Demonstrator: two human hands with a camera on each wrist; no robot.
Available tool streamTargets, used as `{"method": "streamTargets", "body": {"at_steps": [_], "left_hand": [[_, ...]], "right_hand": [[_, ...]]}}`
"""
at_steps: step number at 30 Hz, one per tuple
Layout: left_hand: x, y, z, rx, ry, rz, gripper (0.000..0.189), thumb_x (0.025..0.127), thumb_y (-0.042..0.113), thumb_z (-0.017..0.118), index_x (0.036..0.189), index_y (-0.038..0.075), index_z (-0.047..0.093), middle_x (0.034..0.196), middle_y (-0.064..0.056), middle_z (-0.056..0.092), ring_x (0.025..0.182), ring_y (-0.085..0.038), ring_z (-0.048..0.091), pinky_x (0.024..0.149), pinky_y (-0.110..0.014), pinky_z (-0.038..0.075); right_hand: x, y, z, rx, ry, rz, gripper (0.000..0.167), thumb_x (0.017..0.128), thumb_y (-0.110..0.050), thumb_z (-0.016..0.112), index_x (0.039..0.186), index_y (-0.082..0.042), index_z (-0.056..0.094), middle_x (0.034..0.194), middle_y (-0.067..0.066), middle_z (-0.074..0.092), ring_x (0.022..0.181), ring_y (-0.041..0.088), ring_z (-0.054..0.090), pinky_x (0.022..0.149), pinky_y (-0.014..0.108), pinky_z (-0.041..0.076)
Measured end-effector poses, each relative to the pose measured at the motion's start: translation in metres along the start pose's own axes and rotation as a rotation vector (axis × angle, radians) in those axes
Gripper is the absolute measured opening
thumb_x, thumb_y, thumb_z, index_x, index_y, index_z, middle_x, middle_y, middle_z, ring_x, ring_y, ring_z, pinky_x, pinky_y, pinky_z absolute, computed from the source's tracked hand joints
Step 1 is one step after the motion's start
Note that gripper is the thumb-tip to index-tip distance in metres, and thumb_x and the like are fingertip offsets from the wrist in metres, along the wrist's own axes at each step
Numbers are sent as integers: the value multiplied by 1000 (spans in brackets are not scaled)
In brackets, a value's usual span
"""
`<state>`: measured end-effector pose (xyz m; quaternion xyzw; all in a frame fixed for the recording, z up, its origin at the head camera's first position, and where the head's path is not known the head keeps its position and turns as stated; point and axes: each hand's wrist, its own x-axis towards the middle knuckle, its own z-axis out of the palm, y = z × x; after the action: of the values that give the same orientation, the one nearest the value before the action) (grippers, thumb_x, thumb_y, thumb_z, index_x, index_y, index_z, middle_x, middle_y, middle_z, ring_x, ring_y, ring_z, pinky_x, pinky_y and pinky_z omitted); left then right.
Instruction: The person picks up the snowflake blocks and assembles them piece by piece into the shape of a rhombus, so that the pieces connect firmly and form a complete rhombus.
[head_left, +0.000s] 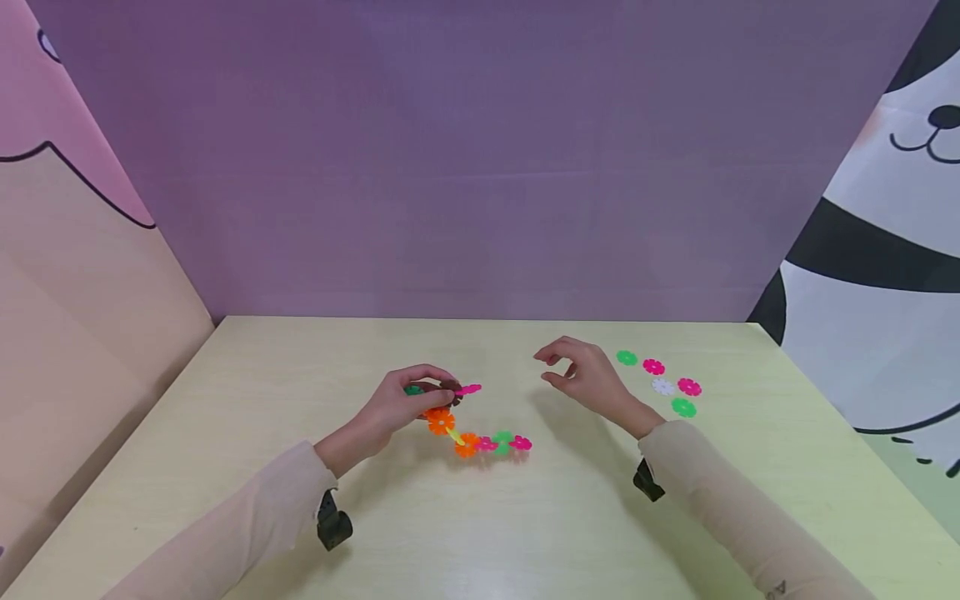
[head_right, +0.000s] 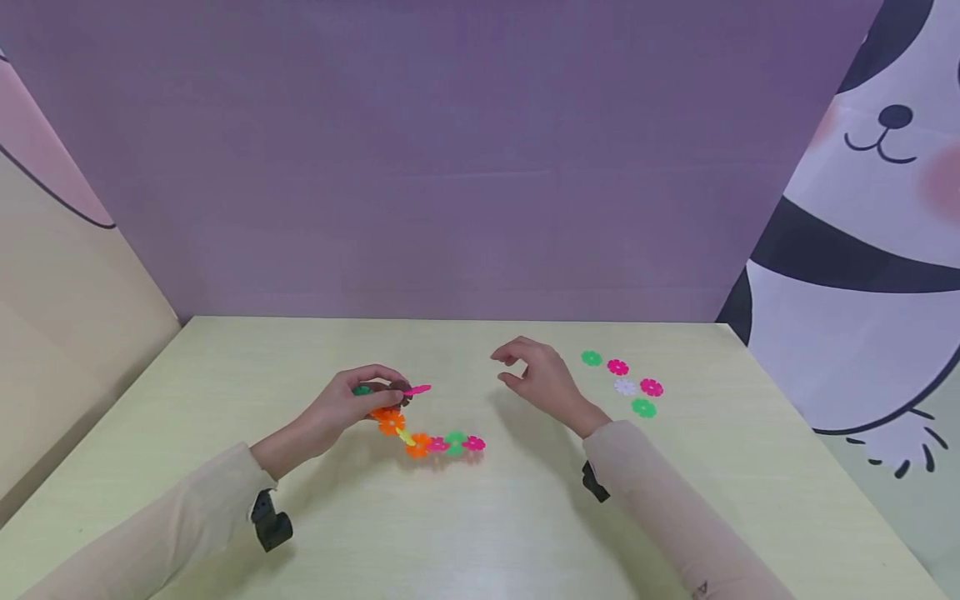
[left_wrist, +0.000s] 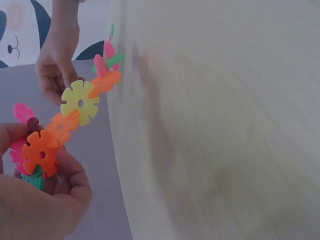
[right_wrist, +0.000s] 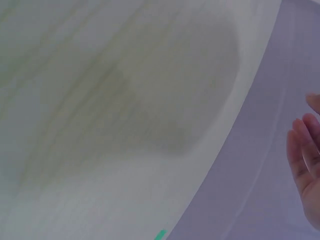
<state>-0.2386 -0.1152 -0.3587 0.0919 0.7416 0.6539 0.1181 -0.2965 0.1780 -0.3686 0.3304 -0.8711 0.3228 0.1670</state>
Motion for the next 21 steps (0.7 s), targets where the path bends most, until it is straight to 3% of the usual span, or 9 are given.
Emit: {"method": "streamTargets", "body": {"at_steps": [7, 12, 16, 21], "left_hand": [[0, 1, 2, 15, -6, 15, 27, 82, 18, 68, 105, 6, 63, 92, -4, 66, 77, -15, 65, 69, -28, 54], [1, -1, 1, 9, -11, 20, 28, 81, 17, 69, 105, 5, 63, 92, -4, 67, 77, -16, 65, 69, -27, 54], [0, 0, 0, 13, -14, 32, 30, 82, 15, 68, 110, 5, 62, 92, -6, 65, 77, -17, 66, 69, -28, 54], [-2, 1, 0, 28, -13, 38, 31, 83, 14, 66, 112, 5, 63, 90, -6, 65, 76, -16, 67, 69, -28, 54]], "right_hand": [[-7, 36, -14, -80, -50, 98, 24, 76, -1, 69, 100, -3, 65, 97, 13, 64, 87, 26, 61, 61, 26, 51], [-11, 59, -22, -126, -60, 135, 25, 76, 3, 67, 101, 0, 64, 98, 16, 64, 88, 28, 60, 71, 39, 52], [-12, 72, -30, -159, -88, 184, 25, 78, 3, 65, 102, 1, 63, 100, 17, 63, 90, 31, 59, 80, 48, 49], [-14, 81, -39, -223, -148, 240, 26, 79, 1, 64, 105, 3, 62, 103, 19, 63, 93, 32, 57, 83, 48, 47]]}}
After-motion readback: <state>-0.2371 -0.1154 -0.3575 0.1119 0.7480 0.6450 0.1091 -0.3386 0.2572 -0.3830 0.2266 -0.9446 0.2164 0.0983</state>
